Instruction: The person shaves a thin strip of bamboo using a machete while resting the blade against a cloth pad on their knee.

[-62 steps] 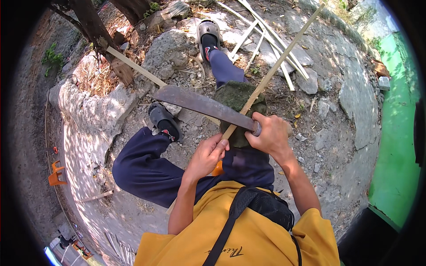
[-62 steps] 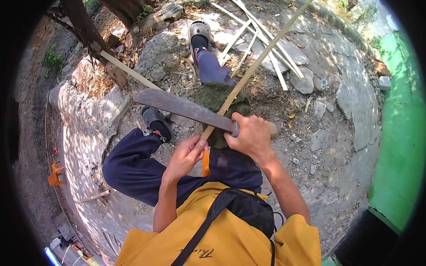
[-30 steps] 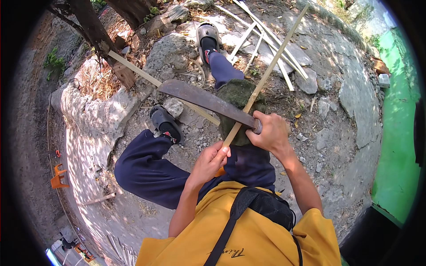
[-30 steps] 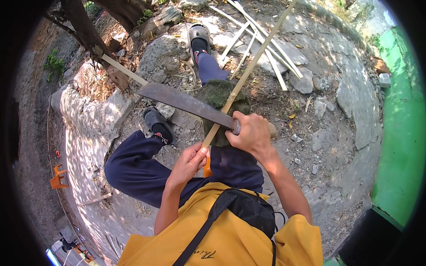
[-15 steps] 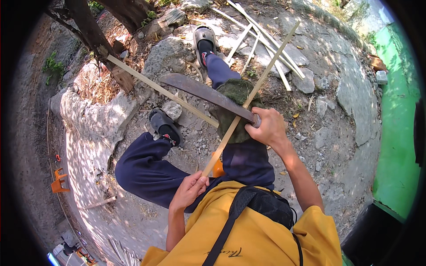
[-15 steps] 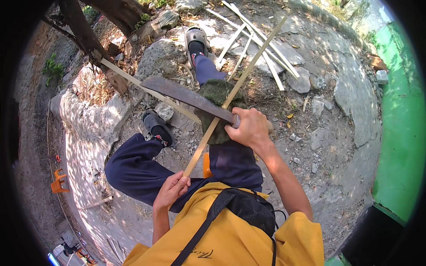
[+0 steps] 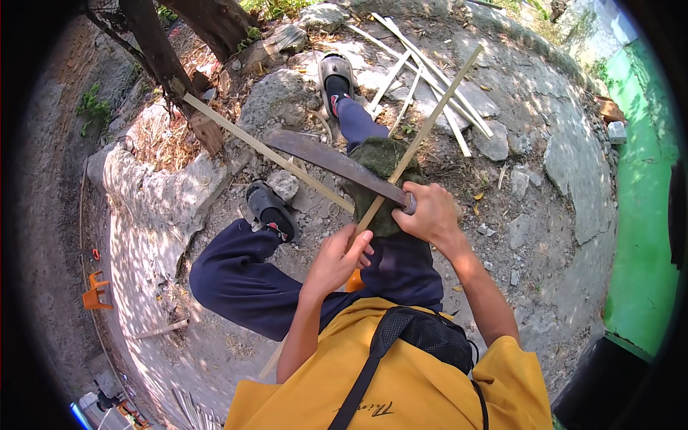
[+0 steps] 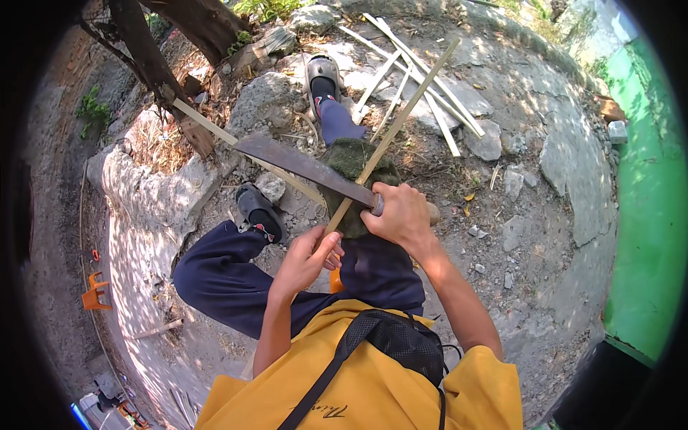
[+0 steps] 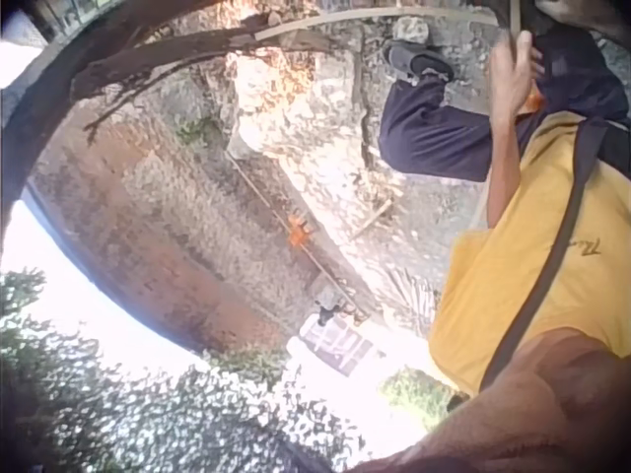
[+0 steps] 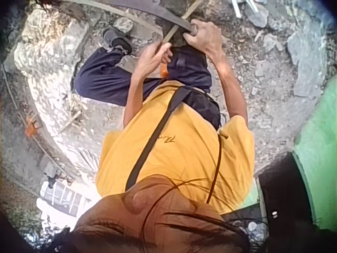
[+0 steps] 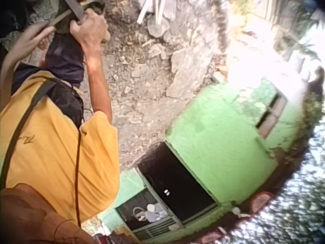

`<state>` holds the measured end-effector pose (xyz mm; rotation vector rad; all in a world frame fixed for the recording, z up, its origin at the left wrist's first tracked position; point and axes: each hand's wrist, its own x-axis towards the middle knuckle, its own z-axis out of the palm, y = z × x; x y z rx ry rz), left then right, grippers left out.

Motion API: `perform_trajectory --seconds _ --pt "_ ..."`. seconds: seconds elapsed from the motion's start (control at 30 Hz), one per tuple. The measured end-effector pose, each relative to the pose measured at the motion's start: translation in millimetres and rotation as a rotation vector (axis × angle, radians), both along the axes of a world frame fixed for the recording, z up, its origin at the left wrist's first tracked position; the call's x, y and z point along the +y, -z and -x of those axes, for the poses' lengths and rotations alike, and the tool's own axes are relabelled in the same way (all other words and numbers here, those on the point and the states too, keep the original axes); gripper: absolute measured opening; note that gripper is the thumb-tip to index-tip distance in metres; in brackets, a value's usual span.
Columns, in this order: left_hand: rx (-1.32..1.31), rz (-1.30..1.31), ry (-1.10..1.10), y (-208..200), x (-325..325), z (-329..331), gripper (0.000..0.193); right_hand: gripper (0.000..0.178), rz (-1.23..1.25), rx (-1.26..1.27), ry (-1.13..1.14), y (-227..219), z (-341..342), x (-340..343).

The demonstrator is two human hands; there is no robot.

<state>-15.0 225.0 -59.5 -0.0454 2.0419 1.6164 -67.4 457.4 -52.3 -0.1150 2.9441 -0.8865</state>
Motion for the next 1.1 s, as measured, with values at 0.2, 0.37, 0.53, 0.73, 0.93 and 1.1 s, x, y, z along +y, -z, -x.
perform_trajectory --seconds 0.2,0.37,0.53,0.73,0.93,1.1 --pt "-0.066 -0.104 -0.055 18 21 14 0.031 0.032 0.005 0.027 0.008 11 -1 8" --pt "-0.062 -0.135 -0.084 22 39 24 0.031 0.033 -0.002 -0.022 -0.033 8 -1 11" --pt "-0.090 -0.186 -0.088 17 34 21 0.031 0.033 -0.024 -0.002 -0.015 12 0 10" --pt "-0.168 -0.221 -0.095 10 16 -4 0.032 0.033 0.010 -0.070 0.013 9 3 13" --pt "-0.250 -0.219 -0.147 -4 -3 -27 0.031 0.032 -0.005 -0.077 0.026 6 5 8" --pt "-0.255 -0.218 -0.153 -17 -34 -62 0.030 0.031 0.011 -0.076 0.015 3 6 8"
